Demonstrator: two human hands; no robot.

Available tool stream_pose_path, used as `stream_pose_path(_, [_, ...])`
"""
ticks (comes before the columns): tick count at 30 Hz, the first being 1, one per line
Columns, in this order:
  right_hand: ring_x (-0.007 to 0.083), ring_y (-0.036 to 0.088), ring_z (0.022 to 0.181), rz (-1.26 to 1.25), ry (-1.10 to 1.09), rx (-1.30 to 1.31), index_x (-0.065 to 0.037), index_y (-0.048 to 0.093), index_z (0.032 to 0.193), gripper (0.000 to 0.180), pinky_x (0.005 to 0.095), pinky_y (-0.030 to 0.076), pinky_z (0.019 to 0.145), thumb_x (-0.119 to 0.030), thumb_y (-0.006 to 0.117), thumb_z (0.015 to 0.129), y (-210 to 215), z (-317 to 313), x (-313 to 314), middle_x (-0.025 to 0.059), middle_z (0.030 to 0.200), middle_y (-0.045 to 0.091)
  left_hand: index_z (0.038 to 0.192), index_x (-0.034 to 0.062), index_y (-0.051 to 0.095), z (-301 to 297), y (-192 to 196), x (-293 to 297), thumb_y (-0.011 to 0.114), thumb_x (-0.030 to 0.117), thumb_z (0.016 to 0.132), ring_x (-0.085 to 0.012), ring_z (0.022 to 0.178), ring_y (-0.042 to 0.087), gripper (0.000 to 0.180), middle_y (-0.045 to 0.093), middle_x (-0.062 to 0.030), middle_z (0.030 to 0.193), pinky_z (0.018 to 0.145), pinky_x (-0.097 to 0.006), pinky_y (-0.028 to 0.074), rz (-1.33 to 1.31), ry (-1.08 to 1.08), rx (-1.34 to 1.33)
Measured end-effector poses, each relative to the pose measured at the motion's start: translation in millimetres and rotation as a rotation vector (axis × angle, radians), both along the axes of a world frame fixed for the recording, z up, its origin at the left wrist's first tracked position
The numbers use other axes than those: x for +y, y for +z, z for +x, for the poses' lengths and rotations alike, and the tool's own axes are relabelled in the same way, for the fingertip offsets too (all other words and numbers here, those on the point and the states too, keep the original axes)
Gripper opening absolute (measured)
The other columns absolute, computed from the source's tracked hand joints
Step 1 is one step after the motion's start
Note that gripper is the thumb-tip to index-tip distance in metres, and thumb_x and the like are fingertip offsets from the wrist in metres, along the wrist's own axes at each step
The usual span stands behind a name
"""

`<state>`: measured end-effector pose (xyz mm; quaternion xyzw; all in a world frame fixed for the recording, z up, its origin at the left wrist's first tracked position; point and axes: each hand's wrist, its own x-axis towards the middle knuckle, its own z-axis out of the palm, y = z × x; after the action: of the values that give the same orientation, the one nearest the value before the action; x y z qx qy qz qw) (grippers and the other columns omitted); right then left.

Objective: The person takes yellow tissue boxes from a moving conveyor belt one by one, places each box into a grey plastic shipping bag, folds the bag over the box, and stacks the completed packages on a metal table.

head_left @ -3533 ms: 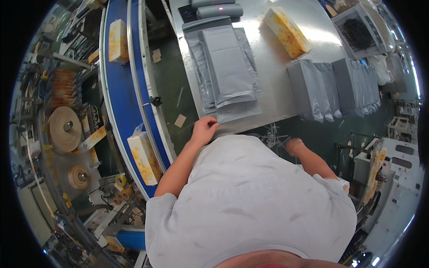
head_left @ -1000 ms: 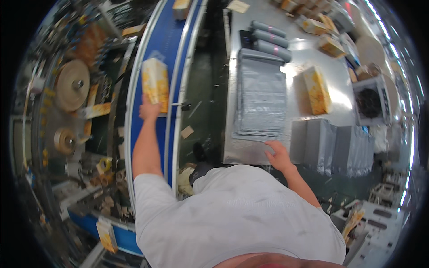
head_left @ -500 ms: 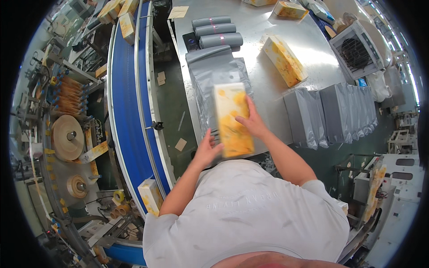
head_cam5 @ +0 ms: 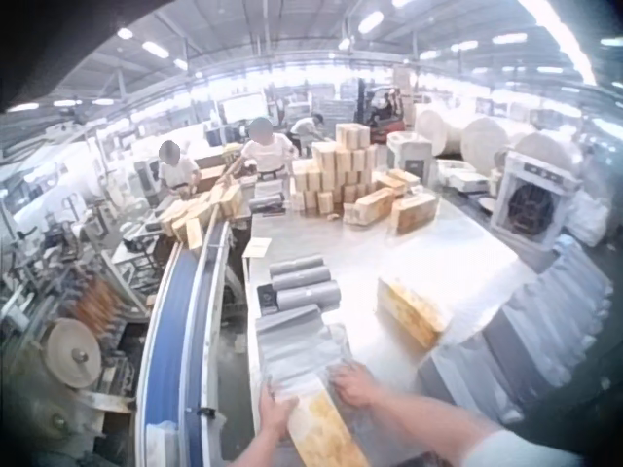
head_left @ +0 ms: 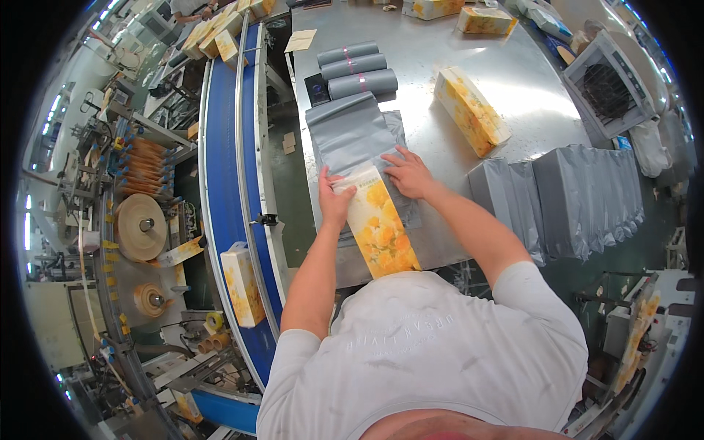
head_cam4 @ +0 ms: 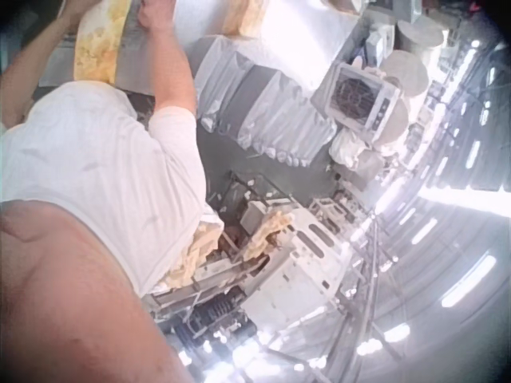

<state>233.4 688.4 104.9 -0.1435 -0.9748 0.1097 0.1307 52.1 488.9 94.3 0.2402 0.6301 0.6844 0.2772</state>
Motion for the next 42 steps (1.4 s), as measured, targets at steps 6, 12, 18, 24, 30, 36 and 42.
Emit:
stream_pose_path(6, [0.0364,0.036,0.150,-0.164,0.035,-0.094,-0.017,0.055,0.151,0.061,0.0531,0.032,0.121,-0.011,0.059,0.090,17,-24,12,0.0023,0.164,0.043,0.127,0.0132,0.074,-14,44,10,0.086,0.023,0.078,-0.0404,0.128,0.052,0.052,0.055,-0.0212,0.140,0.112,-0.048,0.044,-0.463,-0.365,0.806])
stream_pose_path(12, [0.0370,0.049,0.137,-0.141,0.245,0.108,-0.011,0.059,0.144,0.064,0.0469,0.038,0.118,-0.005,0.062,0.081,41,-4,-8,0.0103,0.149,0.057,0.135,0.0013,0.063,17,12,40,0.088,0.040,0.080,-0.0531,0.152,0.026,0.072,0.022,-0.0286,0.169,0.125,-0.055,0.028,-0.701,0.098,0.625])
stream_pose_path(18, [0.0365,0.062,0.117,-0.714,-0.153,0.514,-0.004,0.068,0.121,0.033,0.0460,0.049,0.105,-0.010,0.064,0.089,-8,31,-22,0.0161,0.124,0.067,0.140,-0.0027,0.058,50,-20,-24,0.071,0.013,0.096,-0.0433,0.145,0.046,0.049,0.043,-0.0283,0.159,0.118,-0.047,0.039,-0.179,-0.147,0.615])
stream_pose_path(24, [0.0439,0.063,0.103,-0.423,-0.152,0.083,-0.005,0.074,0.100,0.019,0.0499,0.053,0.088,-0.018,0.062,0.093,-14,-14,-4,0.0193,0.098,0.071,0.144,-0.0006,0.057,-15,-35,-1,0.068,0.015,0.099,-0.0269,0.108,0.071,0.049,0.072,-0.0178,0.128,0.095,-0.039,0.054,-0.300,0.113,0.561])
stream_pose_path(30, [0.0432,0.068,0.099,-0.347,-0.333,-0.091,-0.005,0.074,0.097,0.020,0.0536,0.055,0.086,-0.018,0.061,0.091,-16,-3,-19,0.0207,0.101,0.074,0.114,-0.0004,0.074,-52,-11,28,0.068,0.023,0.095,-0.0400,0.099,0.074,0.030,0.076,-0.0249,0.103,0.086,-0.044,0.057,-0.612,-0.270,0.561])
stream_pose_path(36, [0.0424,0.072,0.097,-0.410,-0.261,-0.494,-0.005,0.078,0.096,0.021,0.0533,0.057,0.085,-0.018,0.066,0.085,-9,50,-103,0.0234,0.099,0.075,0.109,0.0013,0.075,-8,0,-85,0.060,0.022,0.095,-0.0485,0.100,0.069,0.029,0.073,-0.0273,0.106,0.088,-0.053,0.056,-0.645,-0.701,0.674])
stream_pose_path(42, [0.0387,0.074,0.090,-0.707,-0.014,-0.385,-0.005,0.080,0.095,0.020,0.0464,0.060,0.082,-0.017,0.066,0.087,-28,106,-165,0.0215,0.096,0.077,0.104,0.0004,0.074,13,-20,-172,0.065,0.018,0.092,-0.0346,0.082,0.073,0.024,0.075,-0.0222,0.092,0.076,-0.045,0.056,-0.617,-0.688,0.354])
